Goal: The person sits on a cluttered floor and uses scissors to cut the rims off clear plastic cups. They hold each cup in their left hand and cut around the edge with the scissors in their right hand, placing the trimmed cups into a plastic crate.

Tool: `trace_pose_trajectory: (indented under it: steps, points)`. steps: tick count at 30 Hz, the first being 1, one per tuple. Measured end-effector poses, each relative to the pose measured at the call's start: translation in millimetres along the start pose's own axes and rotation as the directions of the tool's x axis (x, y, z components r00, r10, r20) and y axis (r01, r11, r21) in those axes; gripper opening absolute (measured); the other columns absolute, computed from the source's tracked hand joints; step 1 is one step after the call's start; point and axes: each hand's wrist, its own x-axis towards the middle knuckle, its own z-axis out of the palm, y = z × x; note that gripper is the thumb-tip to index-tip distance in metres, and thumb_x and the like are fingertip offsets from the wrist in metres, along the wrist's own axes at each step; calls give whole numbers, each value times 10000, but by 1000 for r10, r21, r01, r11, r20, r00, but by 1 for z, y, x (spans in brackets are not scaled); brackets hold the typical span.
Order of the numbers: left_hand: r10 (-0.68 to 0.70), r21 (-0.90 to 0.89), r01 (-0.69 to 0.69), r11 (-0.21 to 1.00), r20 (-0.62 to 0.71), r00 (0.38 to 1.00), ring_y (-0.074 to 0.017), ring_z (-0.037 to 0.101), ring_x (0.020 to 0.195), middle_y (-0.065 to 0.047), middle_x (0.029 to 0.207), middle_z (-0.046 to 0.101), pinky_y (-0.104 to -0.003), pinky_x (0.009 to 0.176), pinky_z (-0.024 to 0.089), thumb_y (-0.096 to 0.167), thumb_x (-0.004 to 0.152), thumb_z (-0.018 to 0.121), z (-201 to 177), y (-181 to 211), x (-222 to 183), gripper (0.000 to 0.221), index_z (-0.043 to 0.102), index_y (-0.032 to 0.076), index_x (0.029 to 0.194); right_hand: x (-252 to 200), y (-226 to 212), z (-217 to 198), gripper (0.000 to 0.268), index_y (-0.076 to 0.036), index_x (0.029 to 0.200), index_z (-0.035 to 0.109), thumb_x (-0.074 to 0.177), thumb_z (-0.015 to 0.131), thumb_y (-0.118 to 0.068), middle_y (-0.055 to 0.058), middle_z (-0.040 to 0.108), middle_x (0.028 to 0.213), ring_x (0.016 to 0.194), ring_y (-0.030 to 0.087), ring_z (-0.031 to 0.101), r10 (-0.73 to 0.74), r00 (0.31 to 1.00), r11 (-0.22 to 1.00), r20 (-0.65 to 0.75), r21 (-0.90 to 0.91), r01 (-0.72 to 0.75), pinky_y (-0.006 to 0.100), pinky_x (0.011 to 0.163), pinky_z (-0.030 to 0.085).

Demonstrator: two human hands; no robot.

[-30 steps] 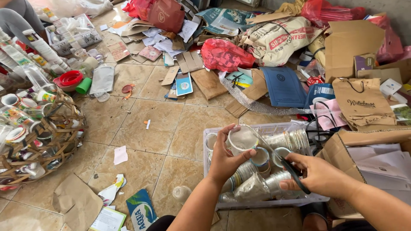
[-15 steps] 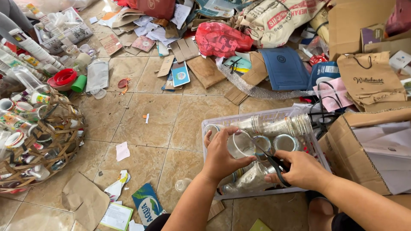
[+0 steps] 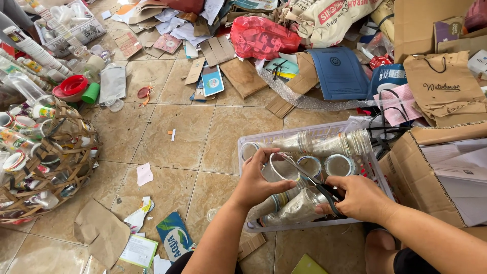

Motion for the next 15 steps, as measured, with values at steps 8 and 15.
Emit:
trace_pose_trajectory:
  steps: [8, 15]
  points:
    - [56, -132, -51, 990, 32, 998, -188, 689, 1132, -36, 1109, 775, -472, 1137, 306, 315, 605, 968, -4, 11, 0, 793, 589, 133, 1278, 3, 7, 2, 445, -252, 849, 804, 543, 1014, -497, 17, 554, 534, 614, 202, 654, 25, 1000, 1000, -16, 19, -25, 307, 721, 504]
    - [-12, -254, 29, 967, 65, 998, -198, 652, 1161, -65, 1138, 764, -437, 1140, 341, 271, 617, 975, -8, 10, 0, 847, 521, 84, 1307, 10, 20, 5, 423, -234, 859, 817, 557, 1029, -439, 30, 584, 539, 605, 199, 650, -6, 999, 998, -33, 69, 9, 308, 714, 503]
